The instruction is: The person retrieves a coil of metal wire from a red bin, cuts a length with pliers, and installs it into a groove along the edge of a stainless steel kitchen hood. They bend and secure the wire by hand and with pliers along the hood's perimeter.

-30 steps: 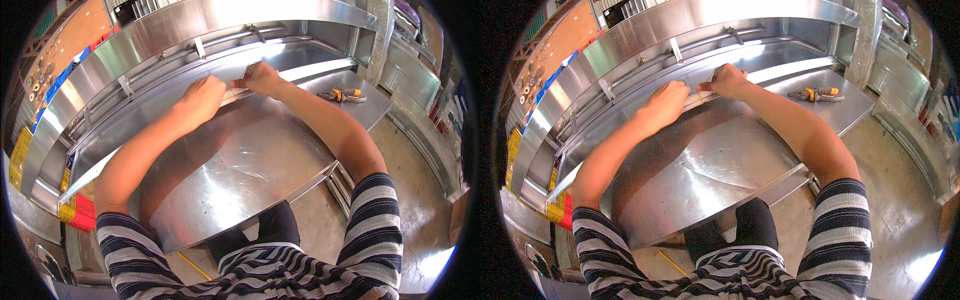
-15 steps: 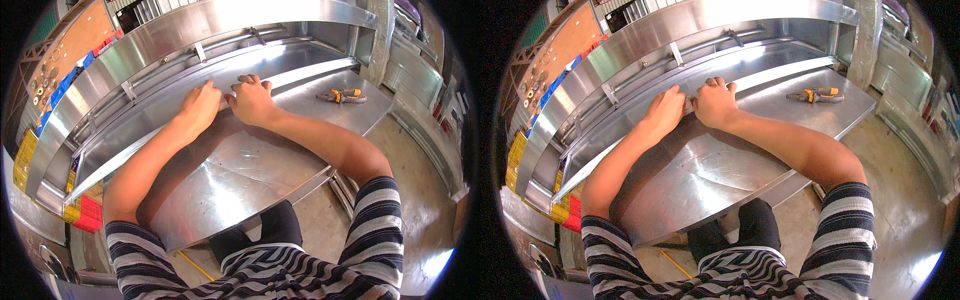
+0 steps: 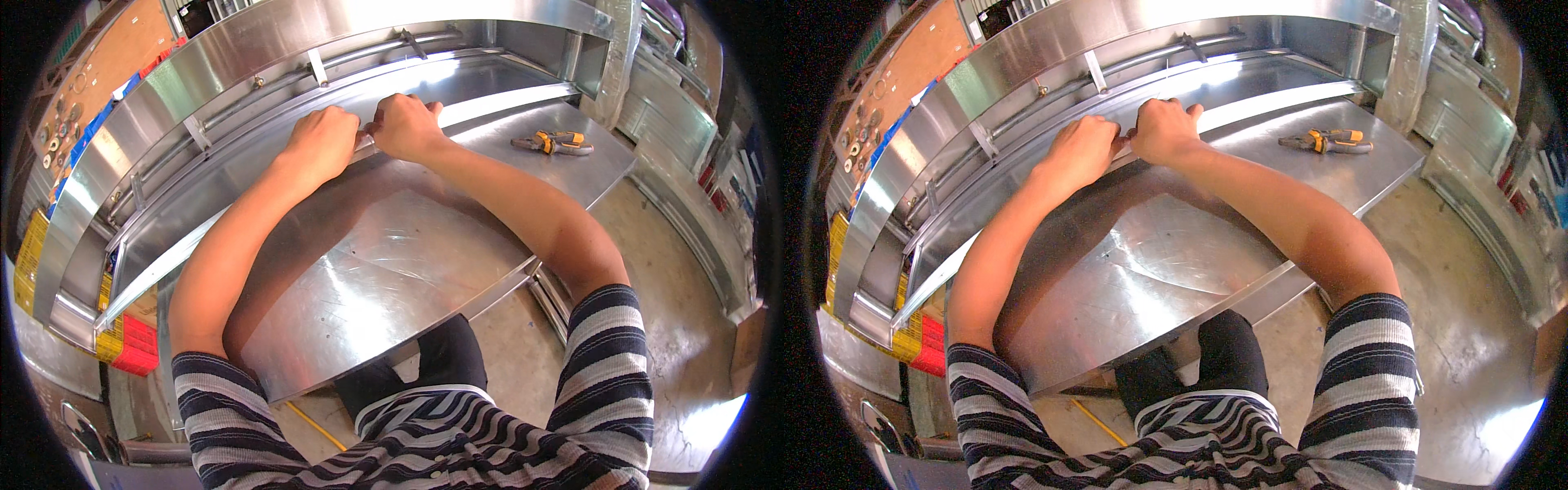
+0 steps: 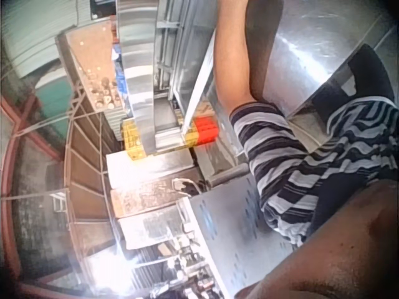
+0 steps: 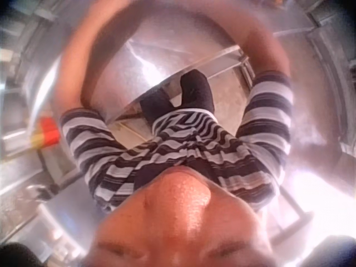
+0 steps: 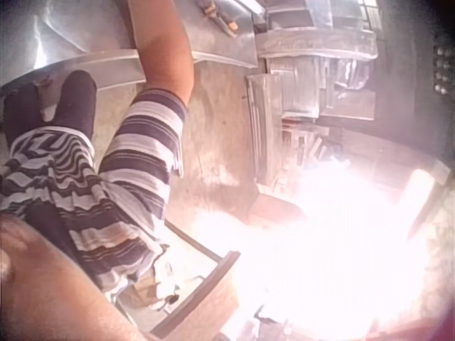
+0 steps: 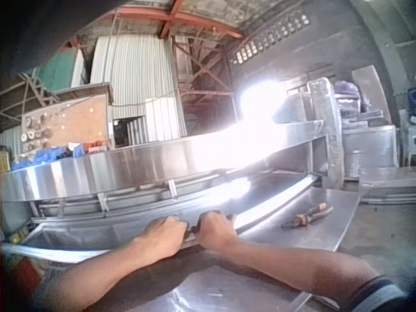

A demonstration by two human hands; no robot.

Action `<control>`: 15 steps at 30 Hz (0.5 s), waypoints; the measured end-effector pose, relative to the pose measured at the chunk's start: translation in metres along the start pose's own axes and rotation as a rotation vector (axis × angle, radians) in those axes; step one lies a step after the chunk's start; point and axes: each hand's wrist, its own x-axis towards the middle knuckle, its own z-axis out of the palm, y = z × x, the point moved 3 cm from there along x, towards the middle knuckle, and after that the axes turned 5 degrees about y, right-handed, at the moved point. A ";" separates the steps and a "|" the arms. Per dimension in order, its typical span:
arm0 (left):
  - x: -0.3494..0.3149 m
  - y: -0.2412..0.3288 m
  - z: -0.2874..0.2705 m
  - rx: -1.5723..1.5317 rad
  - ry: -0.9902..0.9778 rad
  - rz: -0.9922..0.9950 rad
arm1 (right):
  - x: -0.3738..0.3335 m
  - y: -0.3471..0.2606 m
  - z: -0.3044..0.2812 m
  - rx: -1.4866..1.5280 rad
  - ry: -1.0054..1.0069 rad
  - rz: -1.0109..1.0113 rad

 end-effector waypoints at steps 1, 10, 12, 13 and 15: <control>0.002 0.001 0.001 0.026 0.026 0.026 | -0.002 0.002 -0.004 -0.034 0.009 -0.027; 0.009 0.001 0.007 0.067 0.041 0.035 | -0.010 0.015 -0.042 0.026 -0.102 -0.078; 0.011 0.005 0.008 0.081 0.033 0.033 | -0.009 0.025 -0.030 -0.064 -0.044 -0.145; 0.012 0.007 0.007 0.086 0.023 0.022 | -0.009 0.028 -0.023 -0.104 0.009 -0.200; 0.013 0.011 0.003 0.095 -0.003 -0.008 | -0.012 0.028 -0.018 -0.149 0.078 -0.271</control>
